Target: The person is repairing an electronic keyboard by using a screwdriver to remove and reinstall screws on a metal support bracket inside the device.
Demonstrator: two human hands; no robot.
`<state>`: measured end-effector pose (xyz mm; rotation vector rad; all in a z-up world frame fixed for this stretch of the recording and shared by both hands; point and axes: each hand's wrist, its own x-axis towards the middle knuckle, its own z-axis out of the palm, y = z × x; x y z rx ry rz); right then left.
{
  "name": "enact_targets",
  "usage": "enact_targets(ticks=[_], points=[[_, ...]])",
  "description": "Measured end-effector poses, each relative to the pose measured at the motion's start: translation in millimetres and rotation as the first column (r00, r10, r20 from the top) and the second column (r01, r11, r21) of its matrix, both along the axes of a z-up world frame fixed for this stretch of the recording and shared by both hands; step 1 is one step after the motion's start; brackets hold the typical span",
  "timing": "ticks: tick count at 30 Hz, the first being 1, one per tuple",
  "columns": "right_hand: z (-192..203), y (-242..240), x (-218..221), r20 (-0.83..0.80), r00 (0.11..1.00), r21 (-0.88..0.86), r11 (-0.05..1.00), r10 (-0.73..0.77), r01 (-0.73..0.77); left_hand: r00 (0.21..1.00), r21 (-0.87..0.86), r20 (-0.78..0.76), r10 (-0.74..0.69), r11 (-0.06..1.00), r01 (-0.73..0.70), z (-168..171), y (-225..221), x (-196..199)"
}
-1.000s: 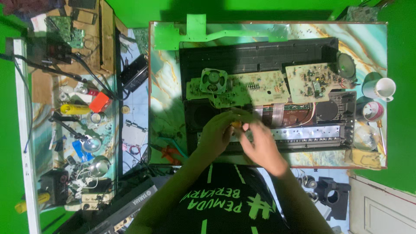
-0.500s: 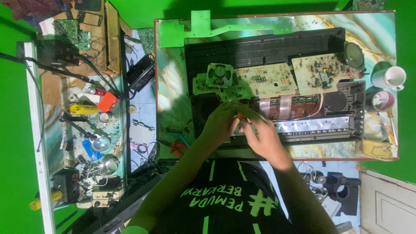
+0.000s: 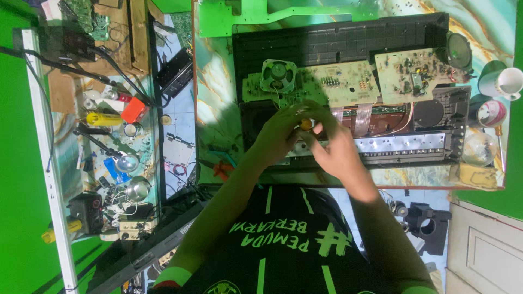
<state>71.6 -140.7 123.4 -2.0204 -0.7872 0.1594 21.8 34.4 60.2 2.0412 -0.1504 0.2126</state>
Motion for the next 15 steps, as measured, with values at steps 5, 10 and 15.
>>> enact_targets(ticks=[5, 10, 15], points=[[-4.9, -6.0, 13.5, -0.158, 0.976, 0.053, 0.988, 0.150, -0.143, 0.992, 0.143, 0.085, -0.090, 0.987, 0.078, -0.4, 6.8, 3.8], [-14.6, 0.6, 19.3, 0.159, 0.987, -0.132, 0.991, 0.027, -0.006, 0.980, -0.002, -0.184, 0.070, 0.997, -0.072, 2.1, -1.4, 6.4], [-14.5, -6.2, 10.3, -0.086, 0.994, 0.082, 0.995, 0.062, -0.055, 0.999, 0.073, -0.040, 0.027, 0.997, -0.024, 7.1, 2.0, 4.7]])
